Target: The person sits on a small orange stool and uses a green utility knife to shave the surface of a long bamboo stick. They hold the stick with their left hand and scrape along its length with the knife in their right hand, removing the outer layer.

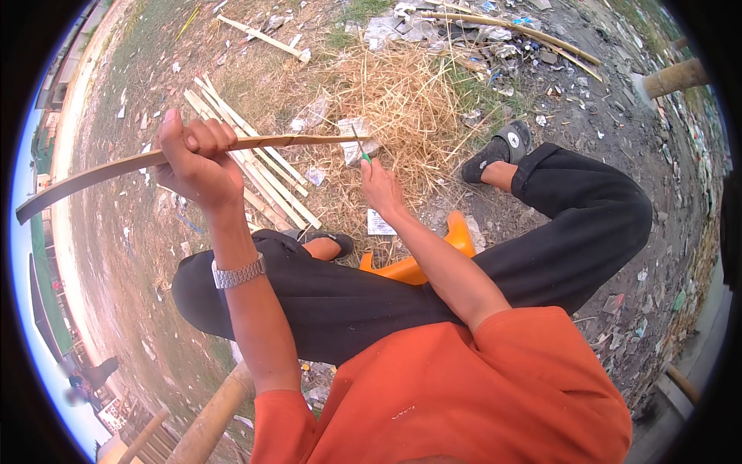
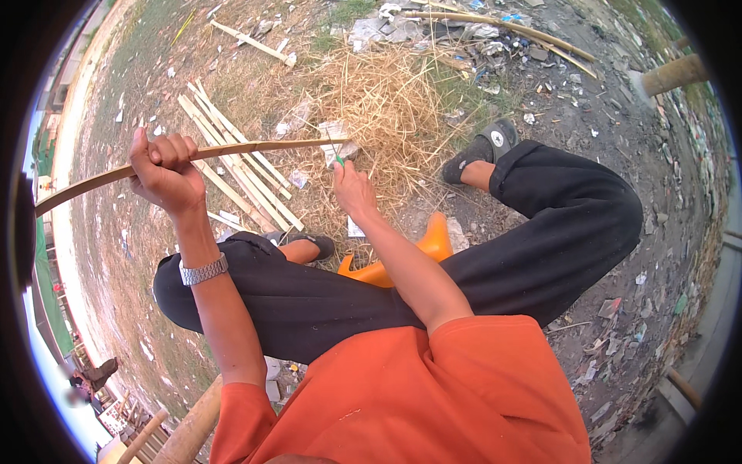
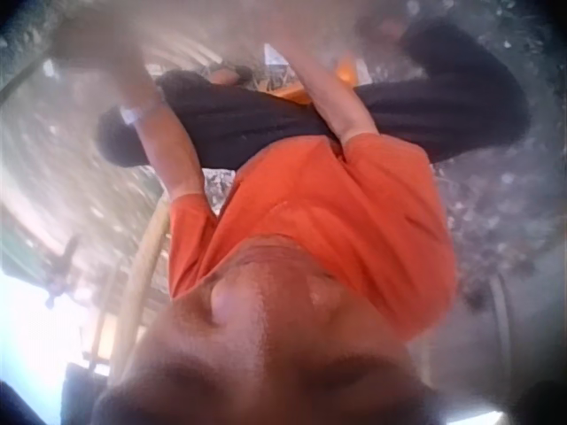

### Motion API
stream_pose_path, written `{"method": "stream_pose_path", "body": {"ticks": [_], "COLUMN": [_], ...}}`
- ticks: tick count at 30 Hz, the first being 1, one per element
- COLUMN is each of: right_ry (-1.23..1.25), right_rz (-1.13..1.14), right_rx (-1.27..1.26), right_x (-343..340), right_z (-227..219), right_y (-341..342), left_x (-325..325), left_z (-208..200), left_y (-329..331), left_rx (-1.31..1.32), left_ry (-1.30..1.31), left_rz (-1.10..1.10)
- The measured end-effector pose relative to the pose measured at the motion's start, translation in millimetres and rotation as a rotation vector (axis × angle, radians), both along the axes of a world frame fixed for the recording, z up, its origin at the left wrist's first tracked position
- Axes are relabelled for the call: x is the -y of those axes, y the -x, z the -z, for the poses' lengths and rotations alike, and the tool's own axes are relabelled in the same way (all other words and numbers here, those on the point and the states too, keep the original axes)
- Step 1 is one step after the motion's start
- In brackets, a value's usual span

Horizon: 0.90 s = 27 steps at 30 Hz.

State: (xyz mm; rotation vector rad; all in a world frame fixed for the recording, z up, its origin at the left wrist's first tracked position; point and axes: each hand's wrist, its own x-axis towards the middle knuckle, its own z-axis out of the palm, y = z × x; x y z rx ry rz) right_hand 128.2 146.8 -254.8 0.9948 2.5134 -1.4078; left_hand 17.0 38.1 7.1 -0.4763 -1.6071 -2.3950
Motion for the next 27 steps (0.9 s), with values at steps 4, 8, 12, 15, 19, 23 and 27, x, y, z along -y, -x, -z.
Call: {"method": "stream_pose_path", "body": {"ticks": [4,8,12,15,19,23,27], "right_ry": [-0.01,0.0,-0.003,0.016,0.098,0.346,0.438], "right_rz": [0.004,0.026,0.042,0.102,0.067,-0.119,-0.225], "right_rx": [0.04,0.167,0.248,0.25,0.132,0.094,-0.015], "right_x": [-1.5,-17.0,-24.0,-27.5,-27.7,-37.9,-34.8], "right_z": [14.5,46.9,68.7,61.9,14.5,-56.9,-120.1], "right_y": [6.8,12.1,11.3,12.4,19.3,38.7,35.9], "left_x": [-7.1,-13.8,-20.6,-17.7,-3.6,13.3,19.3], "left_z": [-1.3,-2.3,-1.4,-2.4,-1.8,3.2,2.9], "left_y": [-3.3,-7.5,-11.2,-3.7,2.0,9.8,12.9], "left_rx": [-0.046,-0.025,-0.019,0.006,0.021,0.003,0.005], "left_ry": [0.019,0.057,0.065,0.047,0.045,0.084,0.081], "left_rz": [0.016,0.04,0.024,-0.062,-0.076,0.145,0.245]}}
